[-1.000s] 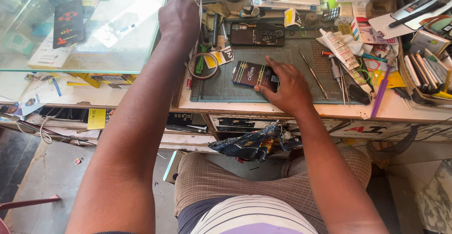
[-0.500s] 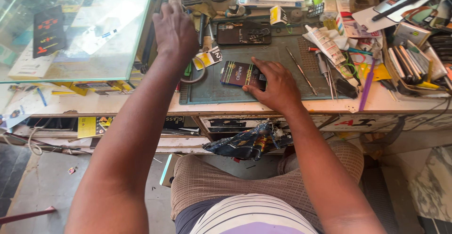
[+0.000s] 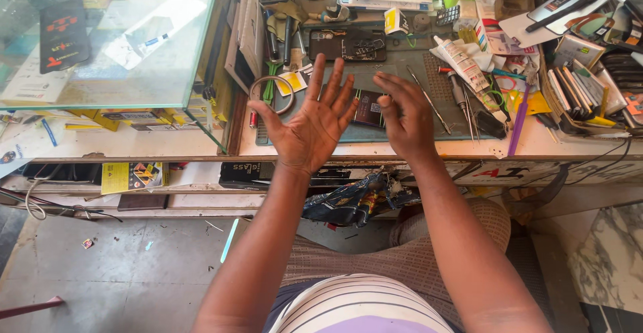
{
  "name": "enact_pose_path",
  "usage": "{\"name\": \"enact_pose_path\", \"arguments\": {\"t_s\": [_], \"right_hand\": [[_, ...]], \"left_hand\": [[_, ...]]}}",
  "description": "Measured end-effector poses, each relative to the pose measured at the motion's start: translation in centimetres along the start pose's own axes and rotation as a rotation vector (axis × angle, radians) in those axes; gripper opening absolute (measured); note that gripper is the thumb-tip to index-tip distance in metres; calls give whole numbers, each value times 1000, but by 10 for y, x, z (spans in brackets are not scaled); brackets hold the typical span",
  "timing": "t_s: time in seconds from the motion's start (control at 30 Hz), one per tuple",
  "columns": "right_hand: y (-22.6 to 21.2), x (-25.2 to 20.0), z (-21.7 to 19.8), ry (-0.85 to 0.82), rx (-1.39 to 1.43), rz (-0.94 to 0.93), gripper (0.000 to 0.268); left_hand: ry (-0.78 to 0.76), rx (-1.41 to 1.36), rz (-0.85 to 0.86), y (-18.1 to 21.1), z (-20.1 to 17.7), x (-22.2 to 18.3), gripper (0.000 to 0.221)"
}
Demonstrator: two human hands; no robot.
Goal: The person picks up a blue smartphone and wraps a green rubber band around it. They then place a black phone case on the phone and wrap the rubber band around the case as well. Finally, the person picks up a small metal tool and uses it to pick at their left hand.
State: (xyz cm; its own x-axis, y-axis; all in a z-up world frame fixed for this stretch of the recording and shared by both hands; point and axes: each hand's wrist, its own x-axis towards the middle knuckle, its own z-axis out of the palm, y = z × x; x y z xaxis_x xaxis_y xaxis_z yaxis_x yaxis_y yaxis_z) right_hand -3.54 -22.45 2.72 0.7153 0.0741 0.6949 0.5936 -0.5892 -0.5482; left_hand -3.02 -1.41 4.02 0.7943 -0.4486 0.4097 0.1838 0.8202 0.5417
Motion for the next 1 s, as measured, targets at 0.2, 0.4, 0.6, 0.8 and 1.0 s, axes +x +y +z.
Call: {"name": "enact_pose_path", "arguments": {"t_s": [0.2, 0.4, 0.6, 0.8, 1.0], "right_hand": [[9, -7, -3, 112, 433, 86, 74], [0, -21, -32, 296, 1779, 364, 109], [-4, -25, -40, 237, 1710, 366, 101], [25, -43, -47, 244, 453, 417, 31], [33, -32, -111, 119, -446, 554, 25]], "left_hand": [[-28, 51, -27, 0, 3, -1, 135], [-42, 340, -12, 9, -2, 1, 134], [-33, 947, 161, 8, -7, 9, 115], [-38, 1614, 289, -3, -2, -3, 90], [22, 1368, 291, 3, -3, -1, 95]]}}
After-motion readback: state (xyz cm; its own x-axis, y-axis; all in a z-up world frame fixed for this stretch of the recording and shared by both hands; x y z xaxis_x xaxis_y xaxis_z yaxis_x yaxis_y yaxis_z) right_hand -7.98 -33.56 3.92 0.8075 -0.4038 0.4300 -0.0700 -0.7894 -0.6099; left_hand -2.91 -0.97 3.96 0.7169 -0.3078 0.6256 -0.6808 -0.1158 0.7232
